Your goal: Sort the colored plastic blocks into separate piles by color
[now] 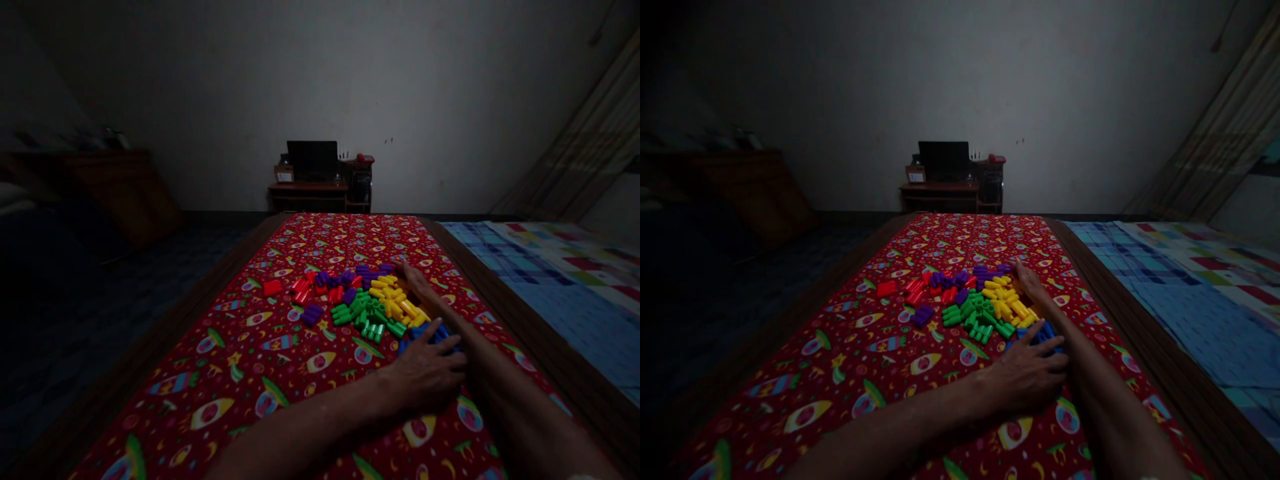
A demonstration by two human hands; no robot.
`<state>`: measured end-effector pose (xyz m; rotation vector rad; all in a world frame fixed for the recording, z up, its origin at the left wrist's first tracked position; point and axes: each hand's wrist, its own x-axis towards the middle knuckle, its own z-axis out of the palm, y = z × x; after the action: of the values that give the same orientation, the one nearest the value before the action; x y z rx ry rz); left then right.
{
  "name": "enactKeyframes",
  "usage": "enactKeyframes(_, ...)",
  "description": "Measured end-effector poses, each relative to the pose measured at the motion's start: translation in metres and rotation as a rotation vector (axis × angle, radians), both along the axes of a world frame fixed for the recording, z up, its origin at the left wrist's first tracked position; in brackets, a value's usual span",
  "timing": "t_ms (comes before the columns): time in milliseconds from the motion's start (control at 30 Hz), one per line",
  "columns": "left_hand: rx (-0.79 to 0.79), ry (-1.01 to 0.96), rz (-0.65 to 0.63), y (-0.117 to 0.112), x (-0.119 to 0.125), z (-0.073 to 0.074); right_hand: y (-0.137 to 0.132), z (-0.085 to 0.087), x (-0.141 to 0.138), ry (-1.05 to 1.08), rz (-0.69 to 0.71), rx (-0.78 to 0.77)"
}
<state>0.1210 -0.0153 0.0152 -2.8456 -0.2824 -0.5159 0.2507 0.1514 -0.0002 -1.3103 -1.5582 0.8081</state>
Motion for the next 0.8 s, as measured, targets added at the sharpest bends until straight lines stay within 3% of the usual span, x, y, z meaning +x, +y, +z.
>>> enactKeyframes(67, 0.032, 0.003, 0.063, 0.016, -0.012, -0.001, 0.004, 0.007, -0.02, 0.049, 0.084, -0.047)
enactKeyframes(167, 0.064, -0.01, 0.171, 0.034, -0.049, 0.004, 0.005, 0.015, -0.052, 0.165, 0.243, -0.149)
enactKeyframes(267, 0.057, -0.018, 0.287, 0.04, -0.092, 0.01, 0.01, 0.023, -0.089, 0.275, 0.376, -0.256)
enactKeyframes(400, -0.006, -0.104, 0.482, 0.044, -0.145, 0.016, 0.019, 0.032, -0.147, 0.337, 0.42, -0.371)
enactKeyframes(567, -0.095, -0.261, 0.674, 0.063, -0.217, 0.012, 0.015, 0.048, -0.204, 0.34, 0.477, -0.245)
enactKeyframes(667, -0.179, -0.272, 0.674, 0.065, -0.254, 0.011, 0.007, 0.064, -0.189, 0.269, 0.478, -0.06)
enactKeyframes(733, -0.192, -0.262, 0.669, 0.058, -0.264, 0.014, -0.002, 0.068, -0.154, 0.163, 0.426, 0.027)
enactKeyframes(800, -0.162, -0.248, 0.639, 0.045, -0.257, 0.019, -0.018, 0.061, -0.109, 0.043, 0.353, 0.047)
